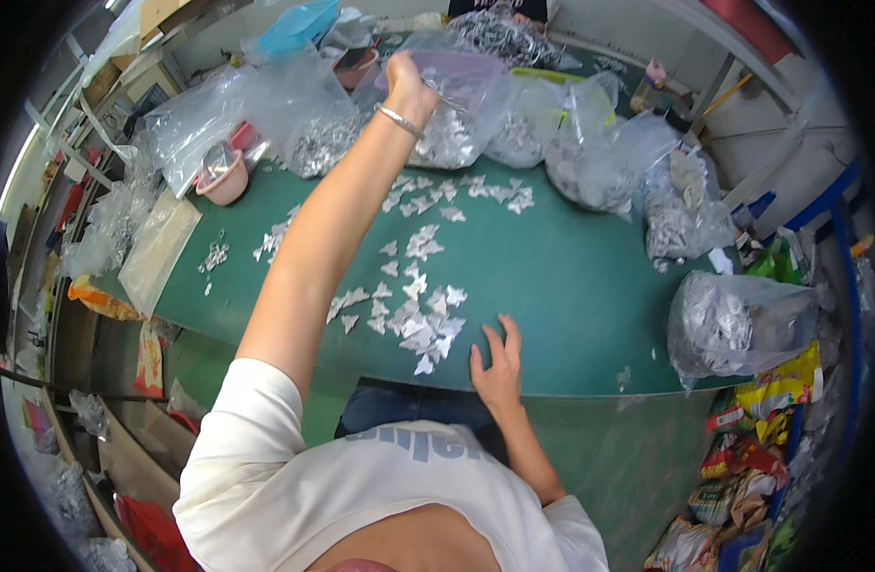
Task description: The person gathers small metal butterfly-shaped pieces by hand from a table, places them into plastic bags on a shelf, and then sorts individual metal rings into a bowl.
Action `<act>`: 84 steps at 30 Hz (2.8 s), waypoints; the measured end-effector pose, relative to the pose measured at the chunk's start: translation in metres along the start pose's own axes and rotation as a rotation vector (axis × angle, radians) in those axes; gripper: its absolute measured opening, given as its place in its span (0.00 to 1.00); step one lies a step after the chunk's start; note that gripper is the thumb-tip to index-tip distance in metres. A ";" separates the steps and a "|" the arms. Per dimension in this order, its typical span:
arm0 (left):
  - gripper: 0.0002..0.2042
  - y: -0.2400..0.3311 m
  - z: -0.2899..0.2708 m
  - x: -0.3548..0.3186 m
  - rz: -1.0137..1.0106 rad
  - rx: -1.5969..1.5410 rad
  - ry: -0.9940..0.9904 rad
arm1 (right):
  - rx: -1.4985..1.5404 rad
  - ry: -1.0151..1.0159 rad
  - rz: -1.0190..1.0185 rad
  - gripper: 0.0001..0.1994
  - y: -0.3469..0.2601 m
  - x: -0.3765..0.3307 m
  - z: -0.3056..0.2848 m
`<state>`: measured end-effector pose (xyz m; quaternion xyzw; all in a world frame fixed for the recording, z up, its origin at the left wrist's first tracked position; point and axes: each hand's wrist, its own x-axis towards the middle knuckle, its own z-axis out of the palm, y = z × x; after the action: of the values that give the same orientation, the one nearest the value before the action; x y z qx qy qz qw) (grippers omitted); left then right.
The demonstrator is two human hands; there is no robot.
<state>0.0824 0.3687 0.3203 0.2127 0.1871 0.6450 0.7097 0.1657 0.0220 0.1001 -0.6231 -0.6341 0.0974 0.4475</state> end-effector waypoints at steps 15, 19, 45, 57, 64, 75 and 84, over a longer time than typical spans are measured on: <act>0.32 0.026 -0.250 -0.262 0.120 2.205 0.008 | 0.013 -0.410 -0.179 0.29 0.028 0.093 0.009; 0.27 0.009 -0.287 -0.272 0.153 2.333 0.127 | 0.004 -0.397 -0.246 0.29 0.053 0.168 0.066; 0.26 0.062 -0.332 -0.169 0.348 1.944 -0.051 | -0.051 -0.875 -0.723 0.28 -0.048 0.228 0.244; 0.23 0.029 -0.272 -0.204 0.323 1.892 -0.253 | -0.044 -0.982 -0.538 0.23 0.009 0.185 0.086; 0.24 0.105 -0.374 -0.071 0.308 2.207 0.308 | -0.131 -0.814 -0.522 0.24 -0.009 0.163 0.090; 0.31 0.082 -0.316 -0.178 0.261 2.039 -0.225 | -0.216 -0.762 -0.452 0.22 0.002 0.146 0.079; 0.47 0.231 -0.432 -0.216 0.007 2.330 0.836 | -0.196 -0.735 -0.443 0.20 -0.005 0.143 0.081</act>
<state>-0.3654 0.1979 0.0812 0.4955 0.8609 0.1141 -0.0186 0.1316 0.1819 0.1199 -0.4355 -0.8758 0.1536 0.1408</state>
